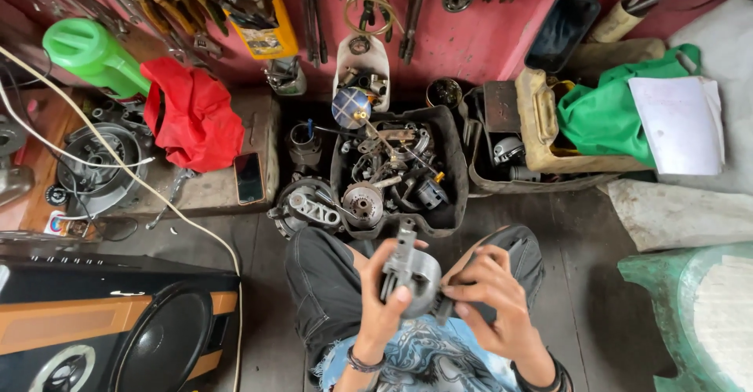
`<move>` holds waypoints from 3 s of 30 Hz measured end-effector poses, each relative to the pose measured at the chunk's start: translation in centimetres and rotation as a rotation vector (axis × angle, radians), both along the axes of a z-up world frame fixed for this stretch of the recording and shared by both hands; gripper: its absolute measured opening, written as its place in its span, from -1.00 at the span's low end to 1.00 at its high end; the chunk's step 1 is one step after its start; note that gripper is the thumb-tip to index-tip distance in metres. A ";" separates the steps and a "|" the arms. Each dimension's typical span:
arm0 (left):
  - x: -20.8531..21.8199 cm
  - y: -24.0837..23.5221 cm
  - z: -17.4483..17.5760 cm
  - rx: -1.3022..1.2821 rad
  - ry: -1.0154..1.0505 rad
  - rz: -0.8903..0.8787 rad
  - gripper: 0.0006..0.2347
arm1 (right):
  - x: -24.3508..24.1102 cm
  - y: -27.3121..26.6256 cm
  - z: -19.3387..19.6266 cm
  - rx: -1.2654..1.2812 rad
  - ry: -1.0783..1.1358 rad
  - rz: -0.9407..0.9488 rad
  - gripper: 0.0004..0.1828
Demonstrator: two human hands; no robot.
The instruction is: Cleaning a metal piston assembly using a brush and cleaning fluid in a workshop.
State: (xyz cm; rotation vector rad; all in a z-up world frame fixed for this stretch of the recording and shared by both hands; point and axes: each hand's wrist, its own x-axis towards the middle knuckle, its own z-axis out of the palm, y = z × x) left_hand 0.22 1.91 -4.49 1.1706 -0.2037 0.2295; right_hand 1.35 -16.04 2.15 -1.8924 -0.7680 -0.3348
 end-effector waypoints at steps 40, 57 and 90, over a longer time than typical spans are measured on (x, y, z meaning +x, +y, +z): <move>0.7 -1.3 4.7 0.270 -0.112 -0.220 -0.62 | -0.4 -1.6 -1.6 0.142 -0.351 -0.372 -0.75; 0.5 0.1 5.5 0.202 -0.162 -0.247 -0.58 | 0.2 -1.0 -1.7 0.142 -0.298 -0.329 -0.77; 0.2 0.1 7.6 0.345 -0.157 -0.344 -0.55 | 1.0 -1.2 -1.5 0.162 -0.378 -0.377 -0.72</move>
